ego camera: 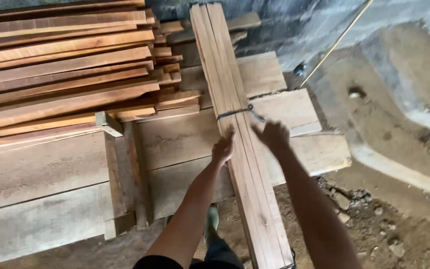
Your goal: Inspect and sort wooden planks on a workbench in a workshop.
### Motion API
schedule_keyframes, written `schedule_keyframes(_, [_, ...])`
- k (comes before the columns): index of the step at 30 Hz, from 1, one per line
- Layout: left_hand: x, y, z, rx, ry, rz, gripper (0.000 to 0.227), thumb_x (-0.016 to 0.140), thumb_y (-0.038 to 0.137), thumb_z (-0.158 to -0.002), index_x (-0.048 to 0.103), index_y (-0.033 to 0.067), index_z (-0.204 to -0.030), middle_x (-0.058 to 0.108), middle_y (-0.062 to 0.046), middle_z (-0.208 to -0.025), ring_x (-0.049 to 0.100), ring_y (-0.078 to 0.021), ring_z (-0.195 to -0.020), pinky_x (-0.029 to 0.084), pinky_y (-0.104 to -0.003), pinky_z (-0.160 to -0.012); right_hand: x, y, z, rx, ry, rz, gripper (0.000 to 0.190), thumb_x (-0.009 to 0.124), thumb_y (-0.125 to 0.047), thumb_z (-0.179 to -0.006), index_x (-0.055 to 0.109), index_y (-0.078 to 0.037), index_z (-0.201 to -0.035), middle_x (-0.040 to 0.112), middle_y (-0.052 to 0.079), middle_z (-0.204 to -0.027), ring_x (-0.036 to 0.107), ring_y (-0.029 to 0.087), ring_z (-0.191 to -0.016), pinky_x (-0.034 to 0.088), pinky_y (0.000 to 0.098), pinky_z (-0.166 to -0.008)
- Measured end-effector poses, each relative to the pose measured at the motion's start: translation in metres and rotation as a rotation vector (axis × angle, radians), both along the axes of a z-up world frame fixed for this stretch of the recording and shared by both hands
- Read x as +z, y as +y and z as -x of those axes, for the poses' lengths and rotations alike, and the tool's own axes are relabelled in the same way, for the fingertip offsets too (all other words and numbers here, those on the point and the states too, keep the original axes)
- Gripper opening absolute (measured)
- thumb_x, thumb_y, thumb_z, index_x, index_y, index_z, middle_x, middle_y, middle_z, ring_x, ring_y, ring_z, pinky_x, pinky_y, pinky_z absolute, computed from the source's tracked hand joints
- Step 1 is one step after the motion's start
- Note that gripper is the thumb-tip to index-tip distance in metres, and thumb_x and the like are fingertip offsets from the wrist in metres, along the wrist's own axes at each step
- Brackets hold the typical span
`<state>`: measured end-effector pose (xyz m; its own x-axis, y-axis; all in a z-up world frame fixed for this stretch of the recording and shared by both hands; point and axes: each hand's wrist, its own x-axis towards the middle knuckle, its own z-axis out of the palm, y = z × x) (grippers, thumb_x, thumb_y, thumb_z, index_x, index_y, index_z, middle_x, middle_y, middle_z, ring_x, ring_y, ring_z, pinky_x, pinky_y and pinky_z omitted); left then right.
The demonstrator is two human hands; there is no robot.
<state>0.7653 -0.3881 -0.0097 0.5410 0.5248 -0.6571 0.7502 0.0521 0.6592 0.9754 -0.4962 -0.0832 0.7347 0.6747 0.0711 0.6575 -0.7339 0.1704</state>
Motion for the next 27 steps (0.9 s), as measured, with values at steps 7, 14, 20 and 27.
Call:
schedule_keyframes(7, [0.041, 0.0, -0.004, -0.267, 0.071, -0.193, 0.047, 0.019, 0.046, -0.105, 0.037, 0.0328, -0.147, 0.061, -0.03, -0.132, 0.063, -0.0539, -0.119, 0.05, -0.06, -0.103, 0.12, 0.089, 0.044, 0.046, 0.768, -0.053, 0.091, 0.05, -0.086, -0.085, 0.036, -0.036, -0.16, 0.044, 0.028, -0.155, 0.052, 0.05, -0.136, 0.046, 0.0592, -0.109])
schedule_keyframes(14, [0.12, -0.002, 0.001, -0.042, 0.081, -0.08, 0.088, 0.032, 0.076, -0.091, 0.075, 0.0014, -0.107, 0.074, -0.027, -0.107, 0.07, -0.0461, -0.11, 0.054, -0.056, -0.096, 0.119, 0.098, 0.053, 0.02, 0.656, 0.053, 0.101, 0.045, -0.095, -0.081, 0.03, -0.036, -0.162, 0.043, 0.032, -0.151, 0.059, 0.055, -0.125, 0.05, 0.0576, -0.103])
schedule_keyframes(20, [0.038, 0.015, -0.033, -0.033, 0.121, -0.212, 0.097, 0.031, 0.081, -0.09, 0.074, -0.0042, -0.111, 0.073, -0.031, -0.106, 0.071, -0.0464, -0.106, 0.058, -0.057, -0.087, 0.136, 0.094, 0.061, 0.035, 0.642, 0.033, 0.093, 0.053, -0.084, -0.085, 0.032, -0.034, -0.161, 0.044, 0.031, -0.149, 0.061, 0.054, -0.122, 0.051, 0.0593, -0.101])
schedule_keyframes(27, [-0.034, 0.041, -0.047, -0.423, 0.231, -0.62, 0.044, 0.055, 0.044, -0.1, 0.075, 0.0067, -0.111, 0.073, -0.017, -0.099, 0.075, -0.0387, -0.097, 0.062, -0.054, -0.071, 0.09, 0.098, 0.058, 0.086, 0.522, 0.072, 0.099, 0.05, -0.086, -0.086, 0.028, -0.026, -0.162, 0.044, 0.038, -0.146, 0.059, 0.057, -0.124, 0.049, 0.0639, -0.1])
